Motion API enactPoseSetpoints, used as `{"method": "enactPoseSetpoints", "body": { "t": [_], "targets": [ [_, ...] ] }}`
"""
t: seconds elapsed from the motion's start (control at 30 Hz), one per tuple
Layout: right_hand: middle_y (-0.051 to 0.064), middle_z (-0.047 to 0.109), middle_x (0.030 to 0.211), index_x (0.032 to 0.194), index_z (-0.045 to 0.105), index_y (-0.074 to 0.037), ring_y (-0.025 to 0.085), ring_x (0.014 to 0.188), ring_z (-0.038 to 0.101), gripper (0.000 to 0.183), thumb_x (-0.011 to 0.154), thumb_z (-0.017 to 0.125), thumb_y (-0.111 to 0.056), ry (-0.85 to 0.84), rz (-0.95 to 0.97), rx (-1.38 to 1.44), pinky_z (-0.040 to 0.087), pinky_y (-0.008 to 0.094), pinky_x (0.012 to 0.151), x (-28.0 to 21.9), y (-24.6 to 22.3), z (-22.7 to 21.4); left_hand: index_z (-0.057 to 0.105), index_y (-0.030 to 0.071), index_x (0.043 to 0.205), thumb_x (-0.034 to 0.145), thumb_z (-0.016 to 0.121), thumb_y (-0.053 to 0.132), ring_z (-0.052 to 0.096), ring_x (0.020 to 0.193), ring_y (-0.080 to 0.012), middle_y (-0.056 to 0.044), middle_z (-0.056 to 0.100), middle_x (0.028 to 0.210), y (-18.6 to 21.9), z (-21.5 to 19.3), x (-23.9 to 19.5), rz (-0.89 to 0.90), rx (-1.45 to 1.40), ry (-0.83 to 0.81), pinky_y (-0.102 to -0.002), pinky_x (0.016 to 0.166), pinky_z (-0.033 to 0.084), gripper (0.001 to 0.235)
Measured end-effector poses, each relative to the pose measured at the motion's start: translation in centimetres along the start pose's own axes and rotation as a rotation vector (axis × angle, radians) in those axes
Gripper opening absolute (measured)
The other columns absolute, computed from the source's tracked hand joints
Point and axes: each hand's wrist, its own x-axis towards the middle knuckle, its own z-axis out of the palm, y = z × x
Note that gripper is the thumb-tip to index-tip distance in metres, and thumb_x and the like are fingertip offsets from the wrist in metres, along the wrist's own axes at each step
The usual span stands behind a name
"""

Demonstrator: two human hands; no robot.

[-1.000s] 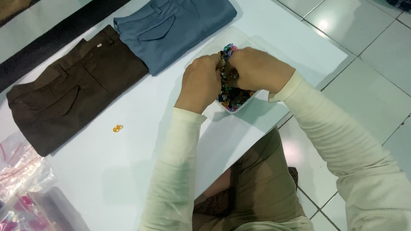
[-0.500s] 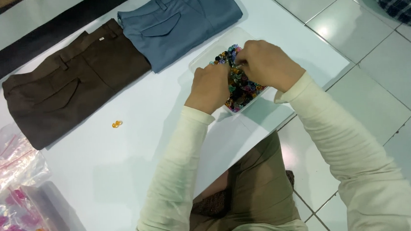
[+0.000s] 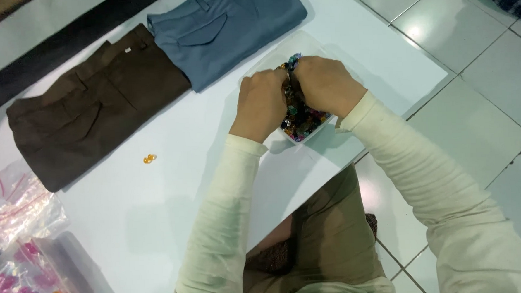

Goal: Picking up small bear-shaped beads and placing them into small plastic zip-lock bags.

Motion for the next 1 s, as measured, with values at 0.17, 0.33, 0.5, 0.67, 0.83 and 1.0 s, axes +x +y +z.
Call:
{"method": "enactPoseSetpoints", "body": {
  "t": [0.17, 0.33, 0.5, 0.67, 0.83, 1.0],
  "targets": [
    [0.019, 0.065, 0.075, 0.091, 0.073, 0.007, 0.033, 0.066, 0.069, 0.01, 0.087, 0.065, 0.002, 0.01, 0.016, -0.023, 0.058, 0.044, 0.052, -1.4, -1.5, -3.3, 0.07, 0.002, 0.079, 0.084, 0.062, -0.007, 0.065, 0.065, -0.0293, -0.012, 0.06, 0.062, -0.1, 1.5, 0.0, -0.02, -0.006, -0.064, -0.038, 0.063, 0.05, 0.013],
    [0.017, 0.063, 0.082, 0.098, 0.077, 0.003, 0.031, 0.071, 0.07, 0.015, 0.092, 0.066, -0.005, 0.023, 0.019, 0.025, 0.06, 0.045, 0.058, -2.4, -1.2, -5.3, 0.071, 0.007, 0.071, 0.08, 0.067, -0.006, 0.062, 0.061, -0.0254, -0.007, 0.06, 0.06, 0.0, 3.1, 0.1, -0.048, 0.118, -0.161, -0.037, 0.063, 0.048, 0.016],
    [0.021, 0.066, 0.086, 0.104, 0.078, 0.003, 0.037, 0.074, 0.071, 0.019, 0.093, 0.068, -0.008, 0.045, -0.01, 0.234, 0.056, 0.044, 0.059, -3.6, -1.0, -7.4, 0.075, 0.004, 0.074, 0.08, 0.068, -0.005, 0.062, 0.065, -0.0276, -0.013, 0.063, 0.062, 0.1, 3.2, 0.2, -0.07, 0.203, -0.196, -0.039, 0.073, 0.048, 0.013],
    [0.022, 0.067, 0.085, 0.101, 0.077, 0.005, 0.033, 0.073, 0.069, 0.02, 0.095, 0.069, -0.012, 0.113, -0.032, 0.391, 0.054, 0.043, 0.06, -4.7, -0.4, -7.2, 0.079, 0.003, 0.084, 0.084, 0.067, -0.004, 0.064, 0.072, -0.0292, -0.015, 0.066, 0.069, 0.5, 1.9, 0.3, -0.056, 0.127, -0.156, -0.04, 0.075, 0.049, 0.014],
    [0.021, 0.067, 0.082, 0.1, 0.077, 0.004, 0.031, 0.072, 0.069, 0.023, 0.097, 0.071, -0.018, 0.207, -0.074, 0.561, 0.052, 0.04, 0.058, -5.3, 0.3, -6.6, 0.078, -0.004, 0.106, 0.092, 0.063, -0.003, 0.067, 0.083, -0.0363, -0.025, 0.069, 0.084, 2.1, -0.4, 0.0, -0.038, -0.214, -0.057, -0.043, 0.078, 0.055, 0.021],
    [0.017, 0.07, 0.084, 0.107, 0.076, 0.002, 0.024, 0.071, 0.066, 0.019, 0.098, 0.067, -0.012, 0.294, -0.126, 0.722, 0.05, 0.034, 0.056, -5.7, -0.3, -6.7, 0.07, -0.003, 0.112, 0.096, 0.063, 0.0, 0.073, 0.091, -0.0338, -0.022, 0.073, 0.094, 3.8, -1.7, -1.3, -0.075, -0.437, 0.169, -0.044, 0.077, 0.06, 0.018]
  ]
}}
